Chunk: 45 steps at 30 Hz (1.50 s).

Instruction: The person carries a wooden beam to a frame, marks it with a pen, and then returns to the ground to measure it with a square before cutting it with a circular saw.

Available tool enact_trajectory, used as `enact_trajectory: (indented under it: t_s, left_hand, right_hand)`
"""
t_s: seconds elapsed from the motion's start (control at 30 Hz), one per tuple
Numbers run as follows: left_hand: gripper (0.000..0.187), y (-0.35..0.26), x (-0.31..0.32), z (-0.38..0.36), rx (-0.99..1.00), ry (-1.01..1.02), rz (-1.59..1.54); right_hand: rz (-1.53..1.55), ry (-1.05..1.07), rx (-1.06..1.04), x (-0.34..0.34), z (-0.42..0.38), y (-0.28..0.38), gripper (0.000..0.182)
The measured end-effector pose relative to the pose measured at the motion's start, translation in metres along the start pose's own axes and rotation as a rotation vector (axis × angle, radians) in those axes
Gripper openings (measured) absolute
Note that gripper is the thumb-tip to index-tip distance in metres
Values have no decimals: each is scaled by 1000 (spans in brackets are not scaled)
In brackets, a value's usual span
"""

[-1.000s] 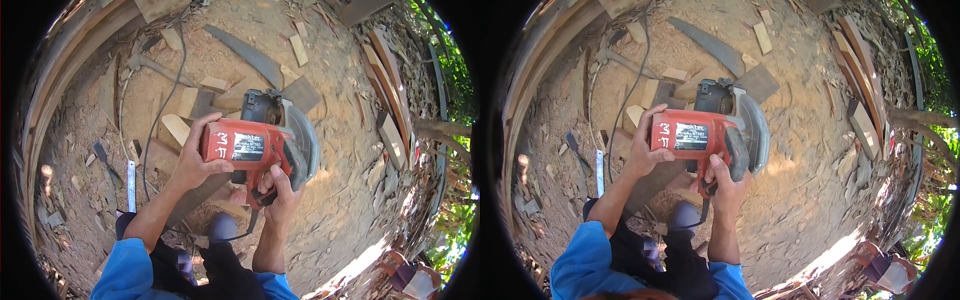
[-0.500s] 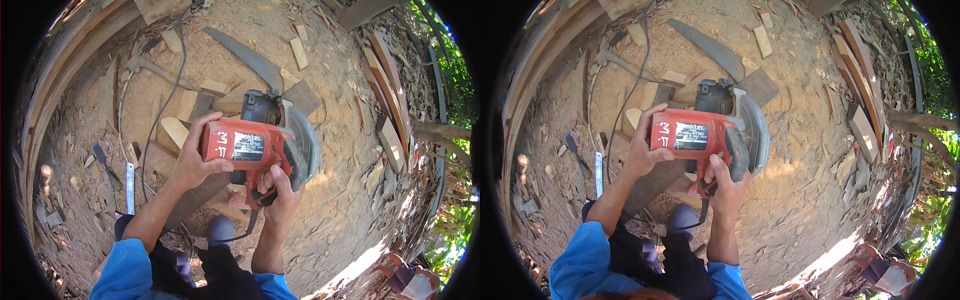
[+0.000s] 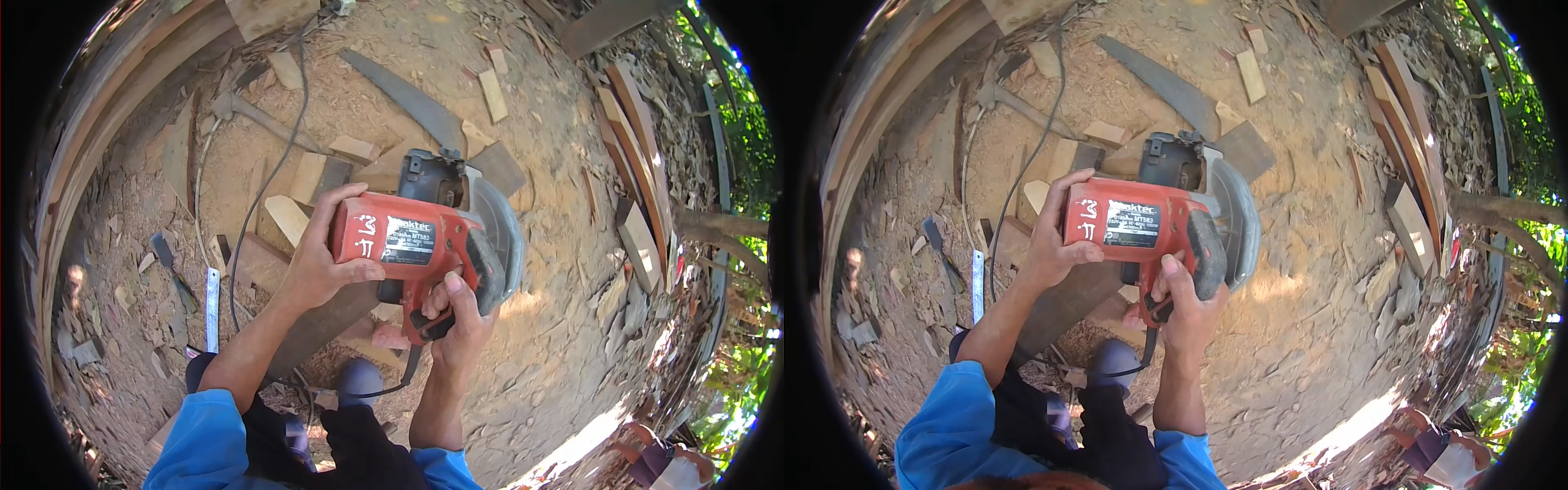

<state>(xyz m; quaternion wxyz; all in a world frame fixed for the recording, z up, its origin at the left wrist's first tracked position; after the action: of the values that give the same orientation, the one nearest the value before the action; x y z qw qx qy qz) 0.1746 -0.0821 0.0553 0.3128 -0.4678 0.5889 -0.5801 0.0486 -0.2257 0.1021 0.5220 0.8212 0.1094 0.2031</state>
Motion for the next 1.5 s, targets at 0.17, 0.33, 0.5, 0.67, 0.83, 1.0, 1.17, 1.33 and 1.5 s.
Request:
enact_trajectory:
  t_s: [0.17, 0.33, 0.5, 0.67, 0.83, 1.0, 1.17, 1.33, 1.5]
  left_hand:
    - [101, 1, 0, 3, 2, -3, -13]
    - [99, 0, 0, 7, 28, -8, 14]
    - [99, -1, 1, 10, 27, -13, 11]
    - [100, -2, 1, 14, 43, -19, 26]
    - [99, -2, 2, 17, 64, -26, 39]
    - [103, -2, 2, 21, 55, -26, 57]
    - [99, -3, 2, 25, 83, -31, 64]
    - [98, -3, 4, 29, 105, -42, 60]
    - [94, -6, 5, 33, 115, -55, 68]
  right_hand:
    - [9, 8, 6, 2, 3, 0, 14]
    - [8, 11, 6, 4, 6, 1, 14]
    - [10, 17, -7, 7, 9, 2, 12]
    - [18, 28, -2, 8, 12, 2, 13]
    - [27, 27, -7, 11, 14, 3, 14]
    - [30, 29, 0, 12, 18, 3, 15]
    - [33, 27, 1, 15, 20, 4, 16]
    - [21, 40, -18, 17, 25, 4, 16]
    - [7, 50, -34, 23, 28, 7, 16]
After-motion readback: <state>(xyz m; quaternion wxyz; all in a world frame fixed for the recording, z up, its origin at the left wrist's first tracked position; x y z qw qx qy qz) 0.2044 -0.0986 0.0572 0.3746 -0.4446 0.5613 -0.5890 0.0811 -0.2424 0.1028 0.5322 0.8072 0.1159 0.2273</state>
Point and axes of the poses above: each hand's wrist, its own z-axis towards the middle knuckle, its own x-axis out of the palm, y = z × x, the point moved 2 cm from there along z, towards the middle knuckle, and after that the axes turned 13 degrees about -y, right-handed, at the moved point
